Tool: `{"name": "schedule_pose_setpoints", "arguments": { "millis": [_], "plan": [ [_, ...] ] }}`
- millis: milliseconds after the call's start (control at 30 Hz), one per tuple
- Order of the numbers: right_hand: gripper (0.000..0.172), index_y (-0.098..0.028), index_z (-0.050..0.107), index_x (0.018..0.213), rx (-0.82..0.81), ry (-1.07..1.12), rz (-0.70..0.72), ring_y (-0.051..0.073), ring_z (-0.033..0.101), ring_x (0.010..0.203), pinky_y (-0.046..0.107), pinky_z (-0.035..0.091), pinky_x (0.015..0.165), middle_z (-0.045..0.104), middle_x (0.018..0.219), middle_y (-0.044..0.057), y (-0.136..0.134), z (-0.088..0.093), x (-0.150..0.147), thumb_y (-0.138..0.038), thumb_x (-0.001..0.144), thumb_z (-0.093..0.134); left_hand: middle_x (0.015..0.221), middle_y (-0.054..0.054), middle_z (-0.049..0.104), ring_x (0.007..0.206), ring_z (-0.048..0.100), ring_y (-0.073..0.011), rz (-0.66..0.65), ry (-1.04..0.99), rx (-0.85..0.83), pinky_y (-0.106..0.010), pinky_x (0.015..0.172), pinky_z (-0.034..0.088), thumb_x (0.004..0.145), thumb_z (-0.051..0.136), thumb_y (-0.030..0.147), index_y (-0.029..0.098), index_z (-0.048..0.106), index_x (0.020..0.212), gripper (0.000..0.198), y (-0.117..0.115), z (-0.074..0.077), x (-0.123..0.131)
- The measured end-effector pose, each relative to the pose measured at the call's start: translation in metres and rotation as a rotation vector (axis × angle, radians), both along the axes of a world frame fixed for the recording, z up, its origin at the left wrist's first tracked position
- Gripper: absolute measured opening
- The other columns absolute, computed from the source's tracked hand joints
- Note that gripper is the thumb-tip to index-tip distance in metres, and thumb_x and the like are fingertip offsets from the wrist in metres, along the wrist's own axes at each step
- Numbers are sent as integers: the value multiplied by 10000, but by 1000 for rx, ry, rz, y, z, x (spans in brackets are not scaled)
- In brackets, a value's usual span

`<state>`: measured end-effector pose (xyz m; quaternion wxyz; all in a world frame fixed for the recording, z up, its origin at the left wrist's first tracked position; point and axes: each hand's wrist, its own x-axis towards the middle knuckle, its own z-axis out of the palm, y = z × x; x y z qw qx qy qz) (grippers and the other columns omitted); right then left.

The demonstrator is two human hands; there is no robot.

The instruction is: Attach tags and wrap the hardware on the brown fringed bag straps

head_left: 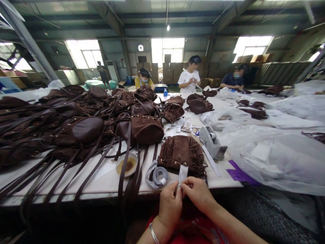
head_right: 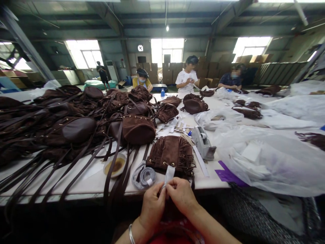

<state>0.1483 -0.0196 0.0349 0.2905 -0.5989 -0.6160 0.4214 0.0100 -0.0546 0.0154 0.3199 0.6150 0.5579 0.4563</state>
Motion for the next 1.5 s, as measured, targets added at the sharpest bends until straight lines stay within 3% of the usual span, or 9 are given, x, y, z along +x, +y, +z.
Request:
{"name": "schedule_pose_setpoints", "arguments": {
  "millis": [167, 367, 633, 900, 1100, 1200, 1300, 1433, 1500],
  "plan": [
    [184, -207, 577, 685, -7, -55, -157, 165, 549, 544, 262, 369, 520, 600, 547, -12, 2, -18, 4, -367, 724, 659, 905, -83, 752, 808, 685, -217, 23, -123, -82, -315, 773, 554, 942, 540, 354, 173, 759, 985, 288, -1, -2, 0],
    [379, -187, 536, 563, -26, 140, -40, 150, 478, 587, 267, 344, 558, 529, 566, -12, 1, -29, 11, -504, 765, 585, 911, -105, 733, 735, 674, -227, -36, -483, -378, -316, 589, 592, 825, 643, 598, 119, 726, 1075, 546, 3, 0, 3],
    [365, -193, 483, 564, 4, 244, -29, 134, 407, 574, 267, 304, 543, 464, 562, -19, 1, -28, 7, -482, 759, 591, 566, 24, 521, 483, 511, -131, -8, -438, -529, -267, 431, 509, 623, 680, 819, 137, 628, 734, 693, 23, -1, 5],
    [345, -197, 463, 536, -3, 417, -58, 114, 400, 532, 246, 297, 511, 459, 522, -31, 4, -31, 6, -431, 731, 625, 592, 25, 515, 530, 483, -119, 25, -420, -475, -218, 436, 430, 618, 685, 822, 134, 640, 740, 700, 27, -10, 11],
    [538, -187, 542, 652, -210, 495, 59, 99, 371, 410, 249, 222, 420, 557, 538, 4, -2, -37, 21, -694, 826, 487, 647, -16, 609, 542, 553, -154, -46, -437, -621, -248, 455, 453, 708, 595, 827, 131, 659, 905, 726, 21, -4, 10],
    [605, -189, 537, 658, -183, 485, 80, 103, 367, 427, 252, 230, 430, 528, 530, -4, -3, -36, 23, -741, 865, 405, 680, -39, 638, 567, 576, -173, -43, -438, -618, -278, 483, 488, 771, 520, 820, 129, 663, 935, 725, 19, 1, 10],
    [553, -190, 508, 606, -74, 372, 61, 116, 388, 502, 253, 272, 481, 477, 539, -15, 0, -36, 19, -677, 864, 472, 649, -43, 620, 532, 547, -172, -33, -369, -588, -297, 486, 481, 796, 436, 843, 129, 658, 880, 753, 20, 2, 11],
    [448, -202, 446, 553, -10, 267, 5, 123, 391, 541, 259, 275, 507, 424, 538, -30, 4, -39, 10, -549, 807, 570, 619, -62, 600, 557, 523, -174, -12, -70, -319, -286, 515, 418, 810, 378, 861, 142, 644, 709, 773, 24, -2, 12],
    [430, -209, 445, 551, -40, 247, 23, 128, 399, 514, 265, 279, 495, 437, 517, -28, 3, -36, 11, -525, 830, 529, 600, -73, 607, 549, 526, -181, -30, 14, -276, -286, 506, 389, 834, 332, 853, 147, 646, 679, 789, 26, -6, 12]
  ]
}}
